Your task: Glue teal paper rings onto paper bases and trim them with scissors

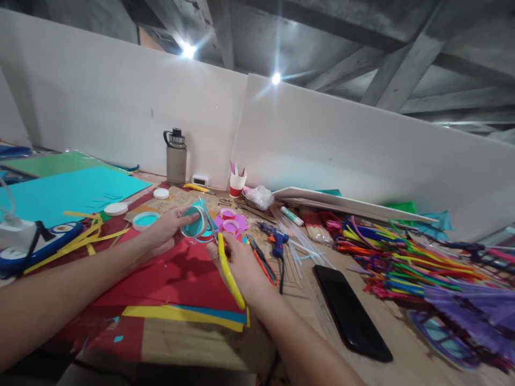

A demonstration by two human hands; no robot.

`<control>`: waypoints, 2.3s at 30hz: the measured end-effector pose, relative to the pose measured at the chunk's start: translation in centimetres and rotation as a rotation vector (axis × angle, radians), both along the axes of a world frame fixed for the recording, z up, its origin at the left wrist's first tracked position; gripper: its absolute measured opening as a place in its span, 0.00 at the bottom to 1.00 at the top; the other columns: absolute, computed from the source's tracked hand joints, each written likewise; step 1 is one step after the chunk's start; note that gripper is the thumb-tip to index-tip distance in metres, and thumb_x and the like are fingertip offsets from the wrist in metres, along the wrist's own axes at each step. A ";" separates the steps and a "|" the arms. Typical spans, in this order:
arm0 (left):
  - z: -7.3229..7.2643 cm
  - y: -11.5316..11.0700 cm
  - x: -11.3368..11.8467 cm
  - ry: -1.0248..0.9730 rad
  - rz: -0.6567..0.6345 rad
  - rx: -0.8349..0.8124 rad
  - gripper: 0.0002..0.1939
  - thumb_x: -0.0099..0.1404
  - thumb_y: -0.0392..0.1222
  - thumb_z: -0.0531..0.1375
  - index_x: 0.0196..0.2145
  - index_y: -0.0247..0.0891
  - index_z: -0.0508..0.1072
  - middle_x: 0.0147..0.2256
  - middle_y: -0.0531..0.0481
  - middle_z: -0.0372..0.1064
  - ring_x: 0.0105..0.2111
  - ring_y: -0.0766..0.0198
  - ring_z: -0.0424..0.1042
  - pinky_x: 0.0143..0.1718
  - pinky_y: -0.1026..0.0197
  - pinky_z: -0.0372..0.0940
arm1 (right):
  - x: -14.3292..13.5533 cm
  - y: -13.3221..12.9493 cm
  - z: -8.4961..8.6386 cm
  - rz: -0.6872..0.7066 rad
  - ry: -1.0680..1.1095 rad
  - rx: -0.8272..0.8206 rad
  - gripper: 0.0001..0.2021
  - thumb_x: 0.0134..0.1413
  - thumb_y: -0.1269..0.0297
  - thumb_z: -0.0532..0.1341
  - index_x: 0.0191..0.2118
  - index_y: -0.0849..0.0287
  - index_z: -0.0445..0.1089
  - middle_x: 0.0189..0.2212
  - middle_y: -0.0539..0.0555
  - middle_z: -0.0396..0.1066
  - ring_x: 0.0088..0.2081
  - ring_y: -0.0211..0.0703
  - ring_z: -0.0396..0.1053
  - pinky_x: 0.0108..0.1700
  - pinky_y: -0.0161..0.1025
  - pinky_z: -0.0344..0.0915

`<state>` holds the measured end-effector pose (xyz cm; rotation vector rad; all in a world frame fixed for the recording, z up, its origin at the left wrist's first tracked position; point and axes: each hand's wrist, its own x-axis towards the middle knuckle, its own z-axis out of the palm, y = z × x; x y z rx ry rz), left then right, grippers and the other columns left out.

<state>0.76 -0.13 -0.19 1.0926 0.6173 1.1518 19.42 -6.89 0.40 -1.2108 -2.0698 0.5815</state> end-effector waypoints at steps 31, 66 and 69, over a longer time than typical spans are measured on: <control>0.5 0.0 -0.7 0.141 0.023 0.109 0.13 0.50 0.43 0.67 0.32 0.34 0.73 0.29 0.49 0.73 0.28 0.65 0.70 0.33 0.63 0.64 | 0.1 0.1 0.0 0.018 0.017 -0.010 0.11 0.59 0.56 0.54 0.31 0.59 0.59 0.24 0.45 0.57 0.27 0.34 0.53 0.28 0.31 0.50; 0.2 -0.1 -0.4 -0.004 0.001 0.021 0.14 0.47 0.40 0.69 0.32 0.34 0.73 0.27 0.51 0.73 0.26 0.67 0.70 0.30 0.65 0.65 | -0.3 -0.6 1.2 0.060 0.114 -0.155 0.15 0.58 0.50 0.51 0.34 0.59 0.61 0.19 0.45 0.55 0.21 0.33 0.54 0.21 0.30 0.51; 0.2 -0.1 -0.4 0.008 -0.004 0.028 0.14 0.48 0.40 0.68 0.32 0.34 0.73 0.27 0.51 0.73 0.26 0.67 0.70 0.30 0.66 0.65 | -0.4 -0.5 1.1 0.057 0.107 -0.160 0.15 0.58 0.50 0.51 0.33 0.58 0.61 0.19 0.45 0.55 0.21 0.33 0.54 0.22 0.30 0.52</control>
